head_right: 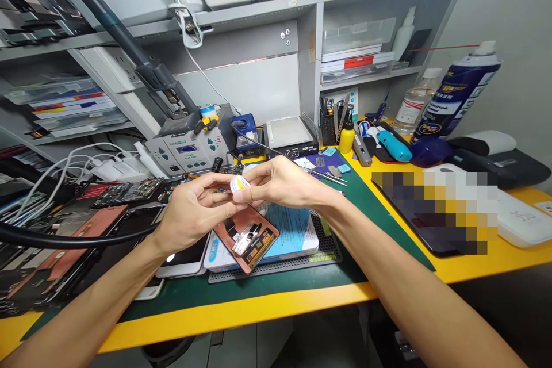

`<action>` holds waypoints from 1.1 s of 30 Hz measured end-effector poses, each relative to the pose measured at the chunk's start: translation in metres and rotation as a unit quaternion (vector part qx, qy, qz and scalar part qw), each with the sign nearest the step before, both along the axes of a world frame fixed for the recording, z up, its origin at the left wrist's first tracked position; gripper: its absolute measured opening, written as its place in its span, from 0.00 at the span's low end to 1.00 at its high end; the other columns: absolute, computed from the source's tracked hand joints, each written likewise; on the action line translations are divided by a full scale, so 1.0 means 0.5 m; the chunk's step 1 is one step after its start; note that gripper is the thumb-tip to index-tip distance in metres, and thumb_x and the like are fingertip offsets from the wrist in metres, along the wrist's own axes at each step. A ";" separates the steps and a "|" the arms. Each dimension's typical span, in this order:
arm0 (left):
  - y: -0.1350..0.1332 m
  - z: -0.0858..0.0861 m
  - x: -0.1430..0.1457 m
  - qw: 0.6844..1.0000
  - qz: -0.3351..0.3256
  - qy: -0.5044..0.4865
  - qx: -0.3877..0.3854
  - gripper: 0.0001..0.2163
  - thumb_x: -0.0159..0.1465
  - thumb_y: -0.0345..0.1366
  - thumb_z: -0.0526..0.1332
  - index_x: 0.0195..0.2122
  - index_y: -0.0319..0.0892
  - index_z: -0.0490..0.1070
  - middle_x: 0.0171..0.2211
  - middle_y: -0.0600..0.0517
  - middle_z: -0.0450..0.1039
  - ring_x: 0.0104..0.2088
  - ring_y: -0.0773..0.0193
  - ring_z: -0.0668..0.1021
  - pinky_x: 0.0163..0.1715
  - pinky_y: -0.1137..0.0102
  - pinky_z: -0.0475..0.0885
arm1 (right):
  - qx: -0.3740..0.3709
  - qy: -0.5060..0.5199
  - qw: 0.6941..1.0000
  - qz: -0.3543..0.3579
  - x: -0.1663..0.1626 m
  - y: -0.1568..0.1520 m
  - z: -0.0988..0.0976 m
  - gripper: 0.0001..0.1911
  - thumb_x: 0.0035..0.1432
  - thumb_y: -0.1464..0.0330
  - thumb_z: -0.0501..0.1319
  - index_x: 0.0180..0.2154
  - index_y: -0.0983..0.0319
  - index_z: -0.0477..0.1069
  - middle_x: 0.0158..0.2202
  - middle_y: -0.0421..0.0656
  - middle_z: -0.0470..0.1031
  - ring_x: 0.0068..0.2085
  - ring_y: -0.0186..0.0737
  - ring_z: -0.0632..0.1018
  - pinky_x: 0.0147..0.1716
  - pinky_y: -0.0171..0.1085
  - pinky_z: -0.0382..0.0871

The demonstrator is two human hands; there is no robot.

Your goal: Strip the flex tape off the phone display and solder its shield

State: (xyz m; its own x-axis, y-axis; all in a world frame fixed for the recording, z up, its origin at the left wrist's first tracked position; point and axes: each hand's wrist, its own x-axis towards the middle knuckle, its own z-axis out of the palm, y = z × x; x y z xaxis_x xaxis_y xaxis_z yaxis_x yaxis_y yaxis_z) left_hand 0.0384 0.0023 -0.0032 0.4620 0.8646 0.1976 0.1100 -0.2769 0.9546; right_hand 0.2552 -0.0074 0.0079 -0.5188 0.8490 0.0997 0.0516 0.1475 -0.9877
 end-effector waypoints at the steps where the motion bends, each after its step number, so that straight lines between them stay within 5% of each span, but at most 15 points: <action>1: 0.000 0.000 0.000 1.000 -0.001 -0.002 -0.001 0.21 0.54 0.38 0.78 0.47 0.39 0.75 0.43 0.46 0.86 0.43 0.50 0.88 0.43 0.63 0.86 | 0.000 0.002 1.000 0.000 0.000 -0.001 0.001 0.26 0.52 0.52 0.76 0.44 0.66 0.84 0.38 0.46 0.83 0.38 0.41 0.81 0.41 0.39 0.76; 9: 0.005 0.001 -0.011 1.000 -0.019 -0.023 0.008 0.19 0.58 0.38 0.76 0.48 0.40 0.75 0.45 0.45 0.86 0.44 0.52 0.88 0.47 0.63 0.84 | 0.000 0.033 0.999 -0.003 0.006 -0.001 0.011 0.23 0.54 0.59 0.76 0.48 0.65 0.83 0.43 0.46 0.83 0.42 0.41 0.80 0.48 0.42 0.74; 13: 0.011 -0.003 -0.016 0.997 -0.022 -0.052 0.042 0.20 0.59 0.35 0.75 0.50 0.39 0.73 0.51 0.43 0.82 0.50 0.55 0.85 0.56 0.62 0.79 | -0.004 0.060 0.998 -0.033 0.024 -0.007 0.030 0.23 0.56 0.61 0.75 0.51 0.65 0.82 0.42 0.47 0.82 0.41 0.39 0.80 0.43 0.39 0.77; 23: 0.018 -0.011 -0.020 0.994 -0.053 -0.059 0.073 0.21 0.61 0.36 0.73 0.53 0.40 0.72 0.52 0.45 0.80 0.53 0.59 0.81 0.57 0.66 0.76 | -0.033 0.173 0.984 -0.031 0.091 -0.002 0.044 0.20 0.52 0.66 0.77 0.48 0.64 0.83 0.41 0.47 0.79 0.42 0.44 0.81 0.36 0.39 0.81; 33: 0.039 -0.008 0.019 0.986 -0.094 0.120 0.064 0.20 0.62 0.42 0.72 0.51 0.44 0.71 0.45 0.46 0.83 0.41 0.57 0.85 0.38 0.66 0.81 | -0.044 0.247 0.966 -0.064 0.134 0.018 0.033 0.20 0.55 0.69 0.75 0.50 0.65 0.81 0.43 0.47 0.82 0.42 0.42 0.83 0.36 0.36 0.81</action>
State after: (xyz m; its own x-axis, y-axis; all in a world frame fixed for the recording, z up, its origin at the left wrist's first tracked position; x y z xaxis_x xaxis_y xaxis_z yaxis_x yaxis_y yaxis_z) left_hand 0.0477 0.0216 -0.0072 0.6584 0.7343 0.1655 0.2630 -0.4304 0.8635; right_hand 0.3223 0.0016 0.0246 -0.3168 0.9193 0.2335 -0.4167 0.0863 -0.9050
